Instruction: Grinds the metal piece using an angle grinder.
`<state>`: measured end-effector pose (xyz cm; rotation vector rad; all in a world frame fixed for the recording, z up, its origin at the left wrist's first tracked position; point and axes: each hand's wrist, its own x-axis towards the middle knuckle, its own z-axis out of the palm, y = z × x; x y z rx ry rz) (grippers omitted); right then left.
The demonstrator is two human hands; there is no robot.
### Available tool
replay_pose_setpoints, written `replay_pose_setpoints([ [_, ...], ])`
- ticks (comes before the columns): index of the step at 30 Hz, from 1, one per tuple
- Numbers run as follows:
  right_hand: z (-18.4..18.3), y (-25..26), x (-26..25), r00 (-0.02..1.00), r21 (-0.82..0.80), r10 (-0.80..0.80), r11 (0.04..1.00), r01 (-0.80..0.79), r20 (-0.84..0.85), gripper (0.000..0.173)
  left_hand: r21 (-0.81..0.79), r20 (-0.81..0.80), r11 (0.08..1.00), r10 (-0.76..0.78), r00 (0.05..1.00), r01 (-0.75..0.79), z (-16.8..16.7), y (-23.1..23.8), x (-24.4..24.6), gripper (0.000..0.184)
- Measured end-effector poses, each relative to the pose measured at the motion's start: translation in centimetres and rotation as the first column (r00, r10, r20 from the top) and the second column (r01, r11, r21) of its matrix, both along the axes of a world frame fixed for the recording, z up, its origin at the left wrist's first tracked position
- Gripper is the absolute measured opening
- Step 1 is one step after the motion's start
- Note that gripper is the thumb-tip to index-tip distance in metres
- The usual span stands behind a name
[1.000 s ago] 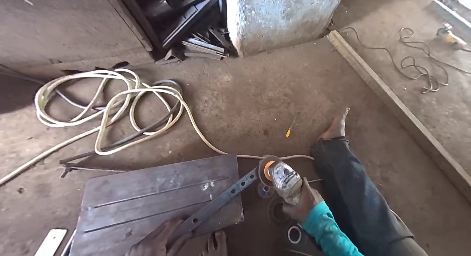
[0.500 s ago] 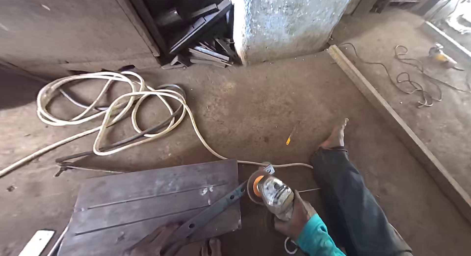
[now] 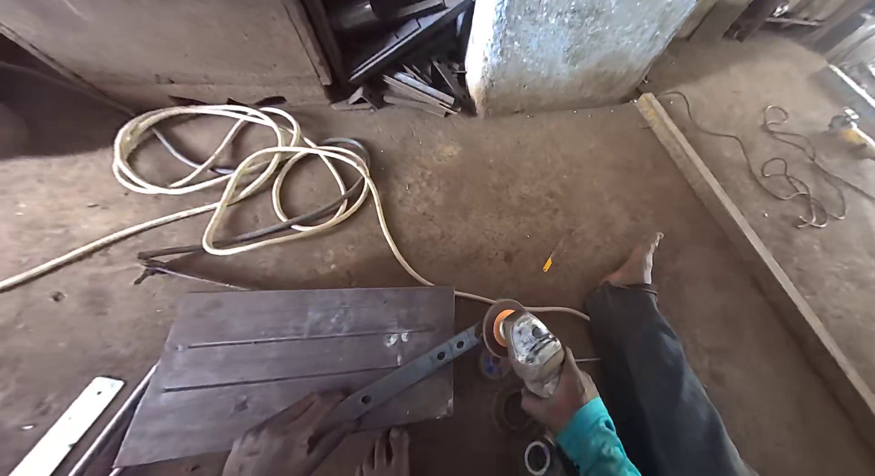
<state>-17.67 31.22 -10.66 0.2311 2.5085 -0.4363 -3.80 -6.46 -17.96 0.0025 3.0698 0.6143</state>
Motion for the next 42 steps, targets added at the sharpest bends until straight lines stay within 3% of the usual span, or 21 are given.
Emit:
replay_pose_setpoints([
  [6, 0.8, -2.3, 2.0, 0.977, -0.095, 0.165, 0.984, -0.153, 0.136, 0.110, -0.007, -0.044, 1.000, 0.008, 0.999, -0.008, -0.7, 0.2, -0.1, 0.054],
  [12, -0.3, -0.1, 0.3, 0.998, -0.053, 0.002, 0.999, -0.005, -0.062, 0.107, -0.026, -0.106, 0.999, 0.023, 0.994, -0.025, -1.4, 0.2, -0.1, 0.060],
  [14, 0.0, -0.3, 0.2, 0.999, -0.053, -0.001, 0.999, -0.001, -0.040, 0.107, -0.019, -0.100, 0.999, 0.027, 0.995, -0.029, -1.3, 0.2, -0.1, 0.059],
  [20, 1.1, -4.4, 2.7, 0.973, -0.107, 0.209, 0.974, -0.198, 0.096, 0.109, -0.042, -0.105, 0.999, 0.020, 0.994, -0.024, -1.0, 0.3, -0.2, 0.054],
  [23, -0.1, -3.0, 2.2, 0.991, -0.079, 0.118, 0.989, -0.123, -0.064, 0.109, -0.046, -0.125, 0.999, 0.021, 0.992, -0.027, -1.3, 0.4, 0.0, 0.055],
  [27, -0.3, -0.9, 0.0, 0.996, 0.002, -0.002, 1.000, 0.003, -0.094, 0.105, -0.041, -0.153, 0.999, 0.024, 0.988, -0.031, -1.7, 0.1, 0.0, 0.056],
  [34, 0.8, -5.4, 3.1, 0.966, -0.131, 0.245, 0.964, -0.233, 0.082, 0.107, -0.036, -0.133, 0.999, 0.027, 0.991, -0.033, -1.1, 0.5, -0.1, 0.048],
  [39, -0.4, -1.8, 1.0, 0.991, -0.067, 0.049, 0.996, -0.057, -0.127, 0.107, -0.039, -0.141, 0.999, 0.022, 0.990, -0.028, -1.3, 0.4, 0.0, 0.052],
  [42, -0.1, -0.4, -1.0, 0.995, -0.017, -0.015, 1.000, 0.013, -0.103, 0.106, -0.031, -0.147, 0.999, 0.021, 0.989, -0.026, -1.5, 0.2, 0.1, 0.054],
])
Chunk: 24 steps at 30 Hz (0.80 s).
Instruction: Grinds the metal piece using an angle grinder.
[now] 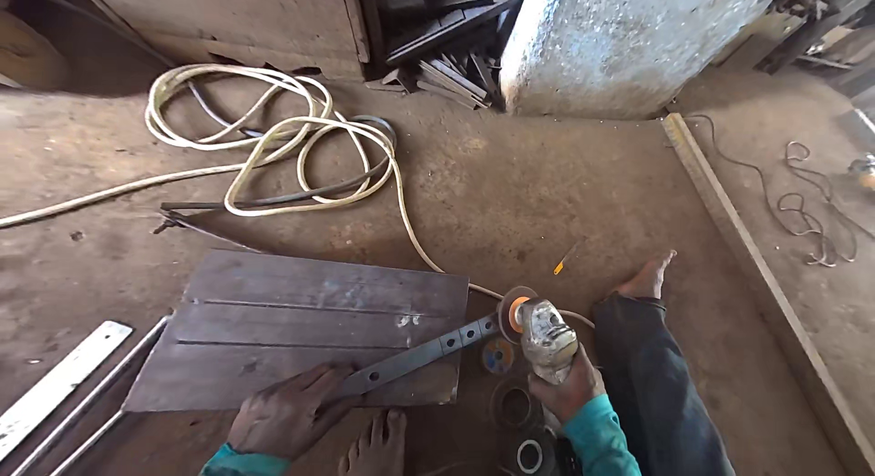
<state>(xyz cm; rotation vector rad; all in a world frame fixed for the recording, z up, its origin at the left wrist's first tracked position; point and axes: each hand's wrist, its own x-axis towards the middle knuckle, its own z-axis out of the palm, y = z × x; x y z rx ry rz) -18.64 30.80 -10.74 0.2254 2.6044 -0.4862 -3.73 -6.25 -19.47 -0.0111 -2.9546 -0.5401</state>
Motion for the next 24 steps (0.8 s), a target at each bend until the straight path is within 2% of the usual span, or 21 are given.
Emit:
replay_pose_setpoints([
  [3, 0.4, -1.8, 1.8, 0.992, -0.060, 0.095, 0.994, -0.090, 0.083, 0.109, 0.006, -0.004, 1.000, 0.006, 1.000, -0.006, 0.0, 0.2, 0.0, 0.053],
  [6, 0.8, -5.0, 4.2, 0.941, -0.137, 0.268, 0.960, -0.243, 0.205, 0.113, -0.005, 0.013, 1.000, 0.011, 1.000, -0.011, 0.4, 0.3, -0.1, 0.052],
  [8, 0.8, -6.1, 4.8, 0.915, -0.170, 0.321, 0.943, -0.285, 0.244, 0.112, -0.011, 0.001, 1.000, 0.017, 1.000, -0.017, 0.6, 0.3, -0.1, 0.052],
  [10, 0.5, -5.5, 4.7, 0.942, -0.162, 0.276, 0.955, -0.247, 0.193, 0.112, -0.014, -0.010, 1.000, 0.008, 1.000, -0.008, 0.4, 0.3, -0.2, 0.052],
  [14, -0.4, -1.6, 2.4, 0.999, -0.107, 0.050, 0.993, -0.049, 0.002, 0.105, -0.033, -0.022, 0.999, -0.003, 1.000, 0.002, 0.0, 0.1, -0.1, 0.055],
  [17, 0.0, -0.5, 1.5, 1.000, -0.097, -0.004, 0.995, 0.006, 0.027, 0.103, -0.032, -0.030, 0.999, 0.001, 1.000, -0.002, 0.1, 0.1, -0.2, 0.057],
  [21, 0.0, -3.5, 4.6, 0.975, -0.197, 0.180, 0.968, -0.153, 0.128, 0.109, -0.029, -0.013, 1.000, 0.005, 1.000, -0.006, 0.3, 0.3, -0.3, 0.053],
  [24, 0.3, -5.6, 5.1, 0.914, -0.214, 0.321, 0.938, -0.271, 0.249, 0.110, -0.019, 0.031, 1.000, 0.022, 0.999, -0.021, 0.7, 0.5, -0.2, 0.049],
])
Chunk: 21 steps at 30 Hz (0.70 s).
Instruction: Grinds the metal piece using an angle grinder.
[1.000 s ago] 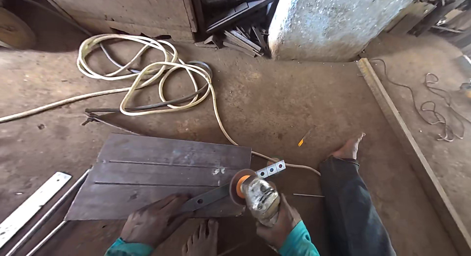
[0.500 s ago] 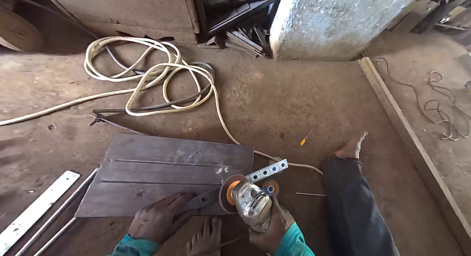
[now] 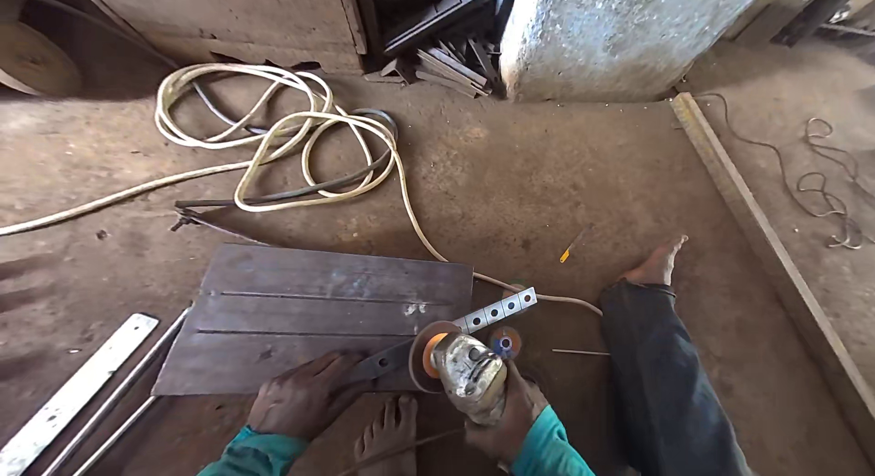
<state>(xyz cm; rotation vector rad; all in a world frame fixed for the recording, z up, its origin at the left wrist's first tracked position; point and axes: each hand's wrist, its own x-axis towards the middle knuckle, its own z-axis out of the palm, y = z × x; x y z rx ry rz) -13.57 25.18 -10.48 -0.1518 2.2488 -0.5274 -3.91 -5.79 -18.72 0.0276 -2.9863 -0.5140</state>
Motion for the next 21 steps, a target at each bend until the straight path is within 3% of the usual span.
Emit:
replay_pose_setpoints([
  [8, -0.2, 3.8, -3.1, 0.933, 0.085, -0.287, 0.947, 0.311, -0.219, 0.105, -0.033, -0.060, 0.999, -0.027, 0.998, 0.025, -0.7, -0.3, 0.0, 0.056],
  [15, 0.1, 0.0, 0.1, 0.996, 0.041, -0.033, 0.999, 0.036, -0.078, 0.109, -0.029, -0.032, 1.000, -0.008, 0.999, 0.008, -0.1, 0.1, -0.2, 0.055],
  [17, 0.0, 0.1, -0.1, 0.992, 0.044, -0.056, 0.997, 0.061, -0.110, 0.108, -0.024, -0.021, 1.000, -0.009, 1.000, 0.008, -0.1, 0.0, -0.1, 0.055],
  [21, -0.5, 3.3, -2.3, 0.946, 0.118, -0.223, 0.960, 0.255, -0.236, 0.106, -0.028, -0.065, 0.999, -0.025, 0.998, 0.023, -1.0, -0.4, 0.0, 0.056],
])
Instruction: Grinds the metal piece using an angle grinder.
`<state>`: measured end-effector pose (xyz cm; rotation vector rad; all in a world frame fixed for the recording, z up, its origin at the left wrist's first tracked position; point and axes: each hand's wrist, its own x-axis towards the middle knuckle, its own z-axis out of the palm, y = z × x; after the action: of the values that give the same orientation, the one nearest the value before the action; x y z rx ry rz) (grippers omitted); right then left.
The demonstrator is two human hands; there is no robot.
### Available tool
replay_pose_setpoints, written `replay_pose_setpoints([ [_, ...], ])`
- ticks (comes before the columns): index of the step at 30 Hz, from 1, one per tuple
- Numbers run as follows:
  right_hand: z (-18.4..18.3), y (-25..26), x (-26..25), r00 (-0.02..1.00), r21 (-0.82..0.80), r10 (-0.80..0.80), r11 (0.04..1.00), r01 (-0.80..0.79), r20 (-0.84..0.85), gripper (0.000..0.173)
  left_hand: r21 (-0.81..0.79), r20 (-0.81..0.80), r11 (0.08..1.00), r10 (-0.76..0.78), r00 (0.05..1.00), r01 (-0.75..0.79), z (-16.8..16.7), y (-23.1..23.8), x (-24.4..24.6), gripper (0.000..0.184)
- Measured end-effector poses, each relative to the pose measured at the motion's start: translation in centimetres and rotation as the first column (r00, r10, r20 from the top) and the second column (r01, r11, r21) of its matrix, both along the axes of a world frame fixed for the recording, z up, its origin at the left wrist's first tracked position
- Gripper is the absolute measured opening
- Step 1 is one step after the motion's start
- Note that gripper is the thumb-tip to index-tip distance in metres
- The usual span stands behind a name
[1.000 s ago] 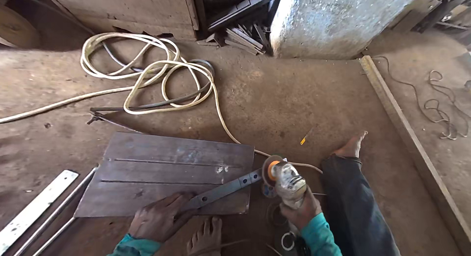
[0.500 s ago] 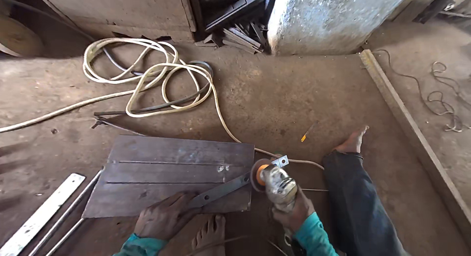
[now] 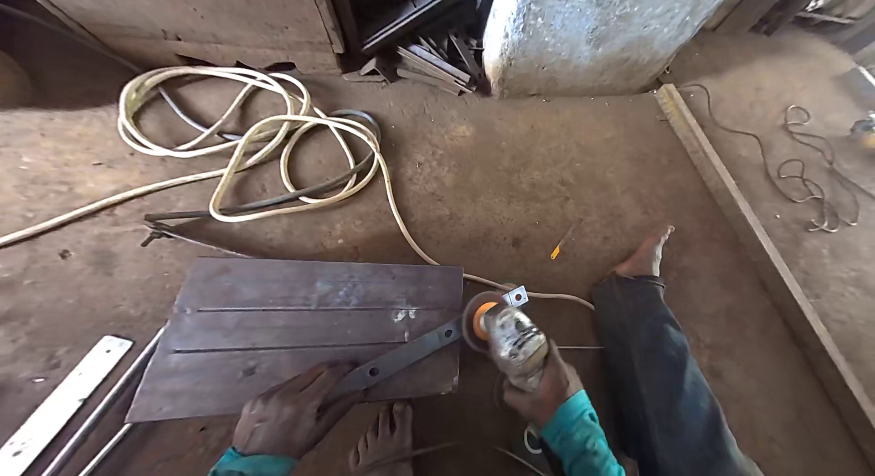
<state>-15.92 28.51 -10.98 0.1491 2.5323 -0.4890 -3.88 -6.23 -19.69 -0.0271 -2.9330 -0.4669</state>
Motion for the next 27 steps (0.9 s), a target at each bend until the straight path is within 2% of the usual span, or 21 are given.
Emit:
replay_pose_setpoints([
  [2, -0.1, 0.9, -0.9, 0.997, 0.028, -0.064, 0.998, 0.065, -0.030, 0.104, 0.015, 0.006, 1.000, -0.002, 1.000, 0.002, -0.1, -0.1, 0.0, 0.056],
  [4, 0.4, 0.5, -0.7, 0.998, 0.026, -0.050, 0.998, 0.049, 0.040, 0.106, 0.021, 0.017, 1.000, -0.001, 1.000, 0.001, 0.0, -0.1, 0.0, 0.056],
  [9, 0.7, -3.0, 2.4, 0.953, -0.113, 0.220, 0.973, -0.200, 0.208, 0.112, 0.002, 0.014, 1.000, 0.007, 1.000, -0.007, 0.3, 0.1, 0.0, 0.056],
  [11, 0.8, -3.3, 2.6, 0.938, -0.122, 0.259, 0.964, -0.236, 0.230, 0.110, -0.005, 0.015, 1.000, 0.006, 1.000, -0.005, 0.5, 0.2, 0.0, 0.056],
  [13, 0.7, -2.4, 2.5, 0.960, -0.111, 0.208, 0.976, -0.190, 0.188, 0.111, -0.004, 0.030, 1.000, 0.011, 0.999, -0.011, 0.6, 0.2, 0.0, 0.055],
  [16, -0.1, -0.1, 1.5, 0.997, -0.045, 0.040, 0.998, -0.037, 0.064, 0.111, -0.007, 0.024, 1.000, 0.018, 1.000, -0.018, 0.3, 0.2, 0.0, 0.059],
  [19, -0.1, 0.6, 0.8, 0.998, -0.010, -0.048, 0.999, 0.049, 0.045, 0.106, 0.004, 0.017, 1.000, 0.014, 1.000, -0.014, 0.2, 0.1, 0.1, 0.062],
  [21, 0.1, -0.1, 1.7, 0.996, -0.050, -0.002, 0.999, 0.007, 0.084, 0.110, 0.003, 0.014, 1.000, 0.008, 1.000, -0.008, 0.1, 0.0, 0.1, 0.060],
  [25, 0.7, -2.7, 2.9, 0.941, -0.139, 0.210, 0.974, -0.178, 0.266, 0.109, -0.001, 0.037, 1.000, 0.013, 0.999, -0.013, 0.5, 0.2, 0.1, 0.058],
  [27, 0.4, -2.7, 3.1, 0.943, -0.152, 0.225, 0.970, -0.191, 0.246, 0.108, -0.010, 0.043, 1.000, 0.023, 0.999, -0.022, 0.5, 0.2, 0.3, 0.057],
])
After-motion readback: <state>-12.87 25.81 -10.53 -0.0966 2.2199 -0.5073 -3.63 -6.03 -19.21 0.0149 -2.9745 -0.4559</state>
